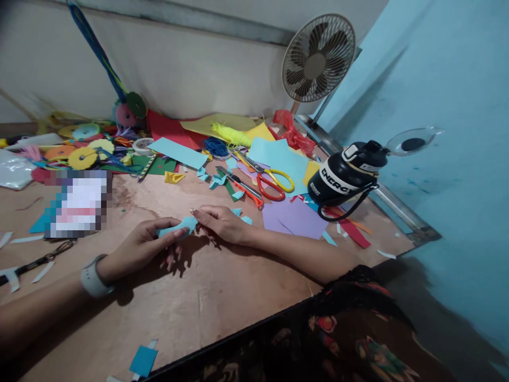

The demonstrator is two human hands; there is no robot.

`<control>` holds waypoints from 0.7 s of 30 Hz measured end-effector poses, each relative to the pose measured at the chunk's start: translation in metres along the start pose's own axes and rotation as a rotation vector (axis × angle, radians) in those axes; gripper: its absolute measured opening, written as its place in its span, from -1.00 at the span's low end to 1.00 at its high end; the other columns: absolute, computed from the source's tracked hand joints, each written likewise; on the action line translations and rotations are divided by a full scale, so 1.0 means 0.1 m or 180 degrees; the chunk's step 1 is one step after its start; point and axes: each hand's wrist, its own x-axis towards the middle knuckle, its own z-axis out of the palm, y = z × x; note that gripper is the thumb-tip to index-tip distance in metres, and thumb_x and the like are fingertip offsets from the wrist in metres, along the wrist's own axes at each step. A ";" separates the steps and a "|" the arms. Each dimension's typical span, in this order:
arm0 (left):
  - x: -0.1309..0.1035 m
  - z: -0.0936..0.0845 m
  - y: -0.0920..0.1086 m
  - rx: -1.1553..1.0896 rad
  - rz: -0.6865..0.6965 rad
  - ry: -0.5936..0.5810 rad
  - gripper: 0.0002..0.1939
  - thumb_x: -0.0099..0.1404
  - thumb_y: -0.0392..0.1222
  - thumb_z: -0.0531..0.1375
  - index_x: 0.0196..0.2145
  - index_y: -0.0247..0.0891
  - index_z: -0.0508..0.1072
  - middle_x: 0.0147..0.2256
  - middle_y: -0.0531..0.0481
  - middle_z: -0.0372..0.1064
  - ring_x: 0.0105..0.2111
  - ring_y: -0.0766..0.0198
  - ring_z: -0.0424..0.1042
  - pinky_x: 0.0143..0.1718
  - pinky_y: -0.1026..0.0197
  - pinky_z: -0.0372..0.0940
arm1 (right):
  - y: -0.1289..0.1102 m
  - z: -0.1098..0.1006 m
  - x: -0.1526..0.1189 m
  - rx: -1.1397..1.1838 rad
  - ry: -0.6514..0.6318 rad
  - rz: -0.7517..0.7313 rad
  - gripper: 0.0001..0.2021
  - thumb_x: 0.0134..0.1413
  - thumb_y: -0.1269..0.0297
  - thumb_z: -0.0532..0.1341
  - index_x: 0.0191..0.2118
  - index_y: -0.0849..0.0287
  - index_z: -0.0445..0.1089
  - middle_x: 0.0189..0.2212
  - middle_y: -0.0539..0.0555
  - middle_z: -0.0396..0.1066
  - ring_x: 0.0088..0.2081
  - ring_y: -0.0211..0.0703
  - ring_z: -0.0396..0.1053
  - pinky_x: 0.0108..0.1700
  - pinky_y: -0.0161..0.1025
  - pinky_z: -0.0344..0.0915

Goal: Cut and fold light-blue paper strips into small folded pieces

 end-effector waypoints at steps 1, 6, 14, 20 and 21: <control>0.00 0.00 0.00 -0.0012 0.0010 0.0017 -0.62 0.32 0.11 0.22 -0.18 -0.30 0.39 -0.59 0.09 0.44 -0.65 0.38 0.42 -0.63 0.42 0.28 | 0.02 0.01 0.00 0.0038 0.0002 -0.0012 -0.54 0.20 -0.18 0.14 -0.41 0.16 0.21 -0.62 -0.14 0.20 -0.64 -0.40 0.17 -0.61 -0.41 0.12; 0.01 0.00 0.00 -0.0013 0.0053 0.0050 -0.60 0.31 0.11 0.23 -0.18 -0.32 0.39 -0.59 0.09 0.43 -0.65 0.39 0.41 -0.63 0.42 0.29 | 0.08 0.05 -0.03 0.0053 -0.0042 -0.0005 -0.61 0.18 -0.07 0.22 -0.38 0.15 0.18 -0.61 -0.16 0.23 -0.64 -0.40 0.21 -0.63 -0.43 0.15; 0.00 0.01 0.04 -0.0062 -0.0053 -0.0057 -0.58 0.27 0.16 0.25 -0.23 -0.31 0.39 -0.61 0.09 0.42 -0.67 0.40 0.39 -0.65 0.43 0.26 | 0.07 0.05 -0.05 0.0088 -0.0312 -0.0046 -0.63 0.23 -0.08 0.14 -0.34 0.14 0.17 -0.52 -0.10 0.26 -0.54 -0.31 0.33 -0.51 -0.34 0.30; -0.01 0.02 0.06 -0.0164 -0.0111 0.0041 -0.51 0.20 0.21 0.29 -0.22 -0.31 0.40 -0.61 0.09 0.42 -0.67 0.41 0.38 -0.67 0.45 0.23 | 0.11 0.05 -0.07 -0.2105 0.0608 -0.0690 -0.68 0.31 -0.04 0.07 -0.18 0.16 0.22 -0.39 0.02 0.40 -0.39 -0.22 0.36 -0.37 -0.30 0.20; -0.01 0.02 0.06 -0.0159 -0.0145 0.0033 -0.50 0.19 0.22 0.29 -0.21 -0.31 0.40 -0.62 0.09 0.42 -0.68 0.41 0.37 -0.68 0.45 0.22 | 0.12 0.05 -0.07 -0.2372 0.0604 -0.0807 -0.66 0.34 -0.05 0.02 -0.15 0.17 0.22 -0.36 0.06 0.42 -0.37 -0.20 0.37 -0.37 -0.29 0.20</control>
